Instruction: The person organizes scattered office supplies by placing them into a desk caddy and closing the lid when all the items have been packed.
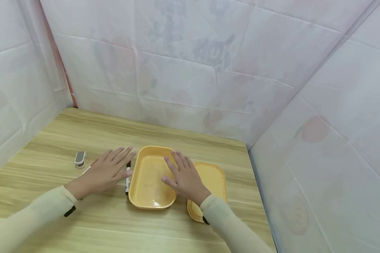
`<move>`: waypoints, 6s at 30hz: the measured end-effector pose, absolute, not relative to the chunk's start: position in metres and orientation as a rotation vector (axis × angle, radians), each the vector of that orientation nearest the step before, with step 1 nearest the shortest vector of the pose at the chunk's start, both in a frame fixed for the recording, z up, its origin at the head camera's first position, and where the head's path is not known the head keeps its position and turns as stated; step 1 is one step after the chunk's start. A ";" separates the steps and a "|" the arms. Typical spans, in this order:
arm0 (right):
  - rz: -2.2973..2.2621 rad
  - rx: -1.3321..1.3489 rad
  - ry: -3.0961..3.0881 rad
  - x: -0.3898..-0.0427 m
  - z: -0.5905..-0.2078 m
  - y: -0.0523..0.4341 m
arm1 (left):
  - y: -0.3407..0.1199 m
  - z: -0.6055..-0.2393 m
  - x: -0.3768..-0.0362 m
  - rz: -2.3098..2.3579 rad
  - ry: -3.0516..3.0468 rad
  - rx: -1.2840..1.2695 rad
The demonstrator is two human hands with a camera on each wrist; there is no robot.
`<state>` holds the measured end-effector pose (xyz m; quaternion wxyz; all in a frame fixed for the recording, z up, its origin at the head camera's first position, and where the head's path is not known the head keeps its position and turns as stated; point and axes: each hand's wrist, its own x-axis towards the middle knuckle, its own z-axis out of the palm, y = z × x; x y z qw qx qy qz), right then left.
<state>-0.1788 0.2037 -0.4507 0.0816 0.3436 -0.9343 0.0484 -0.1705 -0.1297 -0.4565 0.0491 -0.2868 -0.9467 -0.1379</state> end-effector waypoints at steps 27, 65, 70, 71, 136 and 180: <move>0.460 0.843 -2.851 -0.143 -0.498 0.211 | -0.121 -0.501 -0.150 -0.870 -2.895 -0.706; 0.623 0.728 -2.941 -0.130 -0.514 0.202 | -0.094 -0.522 -0.168 -0.880 -2.995 -0.368; 0.630 0.725 -2.939 -0.129 -0.515 0.201 | -0.093 -0.523 -0.169 -0.867 -2.999 -0.381; 0.634 0.724 -2.937 -0.129 -0.515 0.201 | -0.092 -0.523 -0.169 -0.872 -3.002 -0.374; 0.651 0.689 -2.961 -0.127 -0.512 0.201 | -0.057 -0.464 -0.154 -1.119 -2.721 -0.390; 0.656 0.649 -2.987 -0.126 -0.512 0.202 | -0.014 -0.491 -0.174 -0.875 -2.908 -0.725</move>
